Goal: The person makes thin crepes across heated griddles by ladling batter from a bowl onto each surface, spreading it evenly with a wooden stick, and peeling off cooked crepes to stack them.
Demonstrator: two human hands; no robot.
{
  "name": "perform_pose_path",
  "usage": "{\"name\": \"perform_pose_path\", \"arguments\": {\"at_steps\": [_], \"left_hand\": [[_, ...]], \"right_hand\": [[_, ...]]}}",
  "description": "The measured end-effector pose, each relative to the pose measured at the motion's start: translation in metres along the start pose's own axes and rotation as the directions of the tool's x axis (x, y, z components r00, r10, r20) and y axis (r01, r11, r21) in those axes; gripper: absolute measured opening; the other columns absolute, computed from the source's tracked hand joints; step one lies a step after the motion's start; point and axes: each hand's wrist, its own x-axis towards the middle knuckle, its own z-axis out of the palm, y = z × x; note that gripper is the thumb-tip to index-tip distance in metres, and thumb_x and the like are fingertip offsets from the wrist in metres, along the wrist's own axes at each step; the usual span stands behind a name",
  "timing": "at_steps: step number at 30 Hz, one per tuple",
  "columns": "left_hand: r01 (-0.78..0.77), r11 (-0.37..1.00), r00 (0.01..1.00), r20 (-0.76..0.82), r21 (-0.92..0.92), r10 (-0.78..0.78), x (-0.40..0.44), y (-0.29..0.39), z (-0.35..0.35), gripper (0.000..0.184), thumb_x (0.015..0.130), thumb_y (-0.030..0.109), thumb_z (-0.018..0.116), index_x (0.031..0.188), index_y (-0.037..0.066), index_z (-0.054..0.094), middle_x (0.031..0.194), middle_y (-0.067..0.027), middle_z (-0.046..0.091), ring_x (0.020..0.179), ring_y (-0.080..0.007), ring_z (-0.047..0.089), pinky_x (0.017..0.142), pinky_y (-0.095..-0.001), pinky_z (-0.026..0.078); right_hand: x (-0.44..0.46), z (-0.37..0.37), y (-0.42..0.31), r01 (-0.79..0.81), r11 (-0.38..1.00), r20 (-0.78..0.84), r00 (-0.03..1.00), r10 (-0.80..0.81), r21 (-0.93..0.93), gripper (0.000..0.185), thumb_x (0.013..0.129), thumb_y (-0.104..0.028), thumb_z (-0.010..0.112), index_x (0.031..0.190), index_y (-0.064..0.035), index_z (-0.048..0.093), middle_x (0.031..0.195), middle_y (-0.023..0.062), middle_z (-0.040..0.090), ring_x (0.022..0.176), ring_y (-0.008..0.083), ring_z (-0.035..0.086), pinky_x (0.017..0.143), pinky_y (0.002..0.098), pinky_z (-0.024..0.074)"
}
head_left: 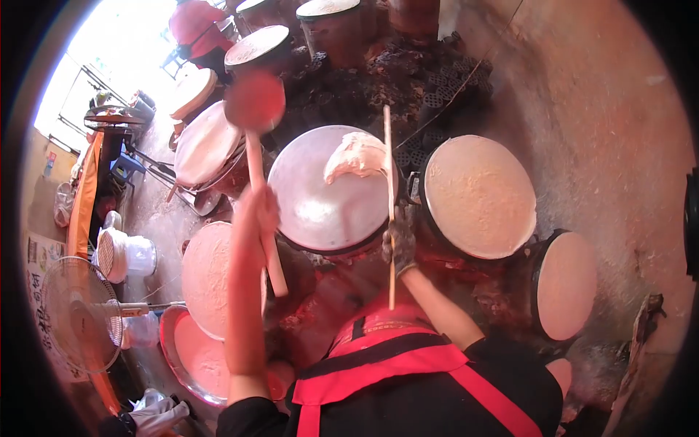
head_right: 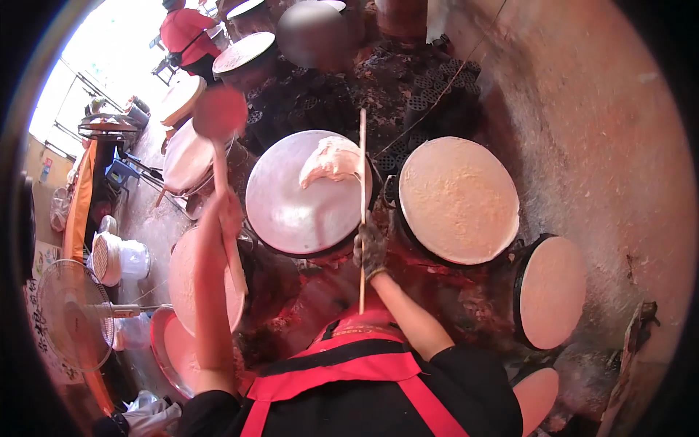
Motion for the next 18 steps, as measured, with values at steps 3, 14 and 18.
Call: {"name": "perform_pose_path", "arguments": {"at_steps": [3,14,18], "left_hand": [[0.229,0.967,0.964,-0.114,-0.115,-0.242,-0.047,-0.063,-0.038,0.017,0.089,0.017,0.051,0.079,0.014,0.038,0.057,0.0077,0.034,0.042,-0.0015,0.030,0.034,-0.0165,0.023],[0.179,0.912,0.879,-0.357,-0.369,-0.316,-0.166,-0.113,-0.107,0.012,0.089,0.016,0.051,0.081,0.009,0.045,0.055,0.0053,0.031,0.041,-0.0034,0.029,0.034,-0.0179,0.024],[0.174,0.912,0.864,-0.387,-0.371,-0.322,-0.172,-0.125,-0.126,0.010,0.088,0.014,0.052,0.084,0.007,0.047,0.061,0.0027,0.035,0.046,-0.0048,0.033,0.036,-0.0187,0.026]], "right_hand": [[-0.009,0.032,0.017,0.021,0.999,-0.129,0.991,-0.025,-0.034,0.040,0.087,-0.023,0.056,0.126,-0.0285,0.047,0.052,-0.0047,0.041,0.031,0.0081,0.035,0.029,0.0246,0.0312],[0.064,0.133,0.030,-0.062,0.941,0.115,0.988,0.106,-0.334,0.044,0.084,-0.025,0.058,0.127,-0.0280,0.046,0.052,-0.0037,0.038,0.034,0.0087,0.034,0.029,0.0250,0.0274],[0.030,0.088,0.001,-0.103,0.866,0.188,0.957,0.220,-0.489,0.046,0.082,-0.031,0.061,0.126,-0.0263,0.049,0.055,-0.0031,0.043,0.036,0.0084,0.035,0.031,0.0240,0.0302]]}}
